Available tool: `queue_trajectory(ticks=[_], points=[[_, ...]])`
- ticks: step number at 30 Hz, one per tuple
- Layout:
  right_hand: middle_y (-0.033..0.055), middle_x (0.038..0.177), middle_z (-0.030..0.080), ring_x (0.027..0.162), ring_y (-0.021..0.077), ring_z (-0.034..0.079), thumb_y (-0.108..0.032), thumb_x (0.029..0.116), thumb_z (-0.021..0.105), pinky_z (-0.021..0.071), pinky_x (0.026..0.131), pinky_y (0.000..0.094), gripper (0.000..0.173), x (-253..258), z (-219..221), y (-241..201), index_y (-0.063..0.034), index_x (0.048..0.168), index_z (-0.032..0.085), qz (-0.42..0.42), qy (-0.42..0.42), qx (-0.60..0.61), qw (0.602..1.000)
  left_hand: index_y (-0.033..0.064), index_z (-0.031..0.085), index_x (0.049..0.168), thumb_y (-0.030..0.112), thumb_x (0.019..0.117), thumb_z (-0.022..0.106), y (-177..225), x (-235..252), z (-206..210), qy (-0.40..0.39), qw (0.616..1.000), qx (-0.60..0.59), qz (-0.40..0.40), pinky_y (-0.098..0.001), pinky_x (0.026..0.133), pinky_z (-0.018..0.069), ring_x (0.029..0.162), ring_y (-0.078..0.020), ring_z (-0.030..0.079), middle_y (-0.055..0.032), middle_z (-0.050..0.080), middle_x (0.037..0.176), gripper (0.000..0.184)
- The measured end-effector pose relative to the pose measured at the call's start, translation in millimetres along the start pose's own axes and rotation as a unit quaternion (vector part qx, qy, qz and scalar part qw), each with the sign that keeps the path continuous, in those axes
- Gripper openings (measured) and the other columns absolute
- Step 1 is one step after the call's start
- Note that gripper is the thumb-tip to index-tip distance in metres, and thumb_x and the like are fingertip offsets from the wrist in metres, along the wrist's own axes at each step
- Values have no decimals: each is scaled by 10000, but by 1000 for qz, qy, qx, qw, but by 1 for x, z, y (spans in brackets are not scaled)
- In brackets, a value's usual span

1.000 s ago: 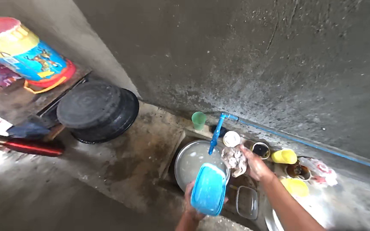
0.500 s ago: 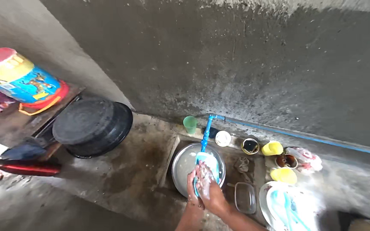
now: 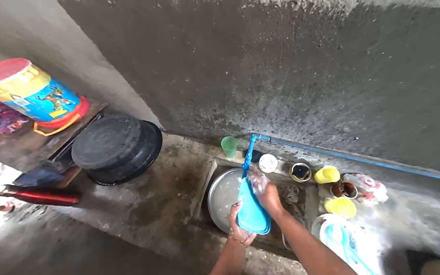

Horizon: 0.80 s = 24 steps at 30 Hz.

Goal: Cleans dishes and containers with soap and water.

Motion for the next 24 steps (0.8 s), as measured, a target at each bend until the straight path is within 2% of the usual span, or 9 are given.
queue_trajectory(ticks=[2, 6, 8, 11, 13, 17, 19, 21, 24], points=[[175, 1177, 690, 1048, 193, 685, -135, 1108, 357, 571, 924, 340, 366, 20, -12, 5, 85, 1317, 563, 107, 55, 262, 957, 123, 699, 1120, 514, 681, 834, 1, 0, -5, -11, 1000, -27, 1, -467, 779, 628, 934, -272, 745, -134, 747, 1026, 603], [191, 1252, 647, 1061, 353, 681, -667, 1033, 140, 602, 791, 511, 758, 39, -34, 8, -86, 1422, 432, 158, -80, 621, 764, 127, 708, 1146, 539, 690, 838, 9, -4, -12, -31, 998, -54, 15, -503, 820, 620, 986, -299, 737, -153, 743, 1074, 628], [175, 1273, 652, 1037, 321, 706, -328, 1085, 312, 629, 751, 450, 417, 28, -40, -11, -61, 1369, 463, 112, -131, 595, 785, 127, 703, 1159, 545, 693, 833, 9, -1, -15, -35, 998, -55, 11, -512, 831, 613, 999, -305, 730, -156, 737, 1090, 638], [99, 977, 721, 651, 100, 643, 16, 943, 588, 531, 530, 231, 283, 6, -33, -49, 20, 1225, 605, 88, -122, 434, 888, 126, 712, 1140, 547, 711, 818, 5, 3, -13, -42, 998, -56, 6, -476, 819, 620, 988, -277, 734, -136, 742, 1079, 611], [78, 996, 735, 761, 89, 686, 51, 898, 659, 598, 687, 244, 328, -2, -24, -65, 53, 1223, 615, 63, -120, 366, 921, 134, 714, 1145, 550, 719, 811, 2, 7, -11, -66, 996, -60, -2, -474, 840, 612, 1007, -268, 726, -124, 739, 1088, 604], [37, 899, 679, 685, 46, 627, -27, 958, 667, 562, 640, 214, 282, -11, -9, -88, 48, 1223, 603, 103, -121, 334, 929, 156, 741, 1080, 498, 776, 783, 1, 10, 3, -99, 992, -74, 23, -412, 834, 614, 961, -202, 734, -69, 755, 1012, 459], [-24, 704, 590, 550, 38, 547, -119, 1018, 569, 510, 544, 206, 107, -14, -5, -92, -23, 1047, 608, 107, -108, 388, 909, 159, 745, 1016, 458, 786, 770, 3, 9, 12, -74, 993, -79, 48, -378, 788, 623, 900, -172, 741, -49, 759, 946, 378], [-63, 576, 501, 450, 34, 483, -267, 1065, 436, 460, 452, 200, 279, -16, 0, -89, -99, 867, 537, 74, -97, 443, 888, 157, 738, 1054, 474, 782, 779, 4, 11, 12, -100, 990, -87, 38, -395, 815, 617, 930, -187, 736, -55, 754, 981, 420], [31, 947, 698, 877, 85, 665, -444, 1045, 436, 569, 828, 283, 499, -27, 2, -69, 14, 1125, 619, -86, -104, 317, 939, 167, 728, 1123, 551, 800, 742, 8, 12, 9, -113, 989, -92, 22, -428, 856, 607, 1001, -212, 725, -68, 750, 1064, 502]])
Point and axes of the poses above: each hand's wrist, its own x-axis towards the middle knuckle, its own z-axis out of the palm, y = z × x, the point moved 3 cm from there along x, towards the middle knuckle
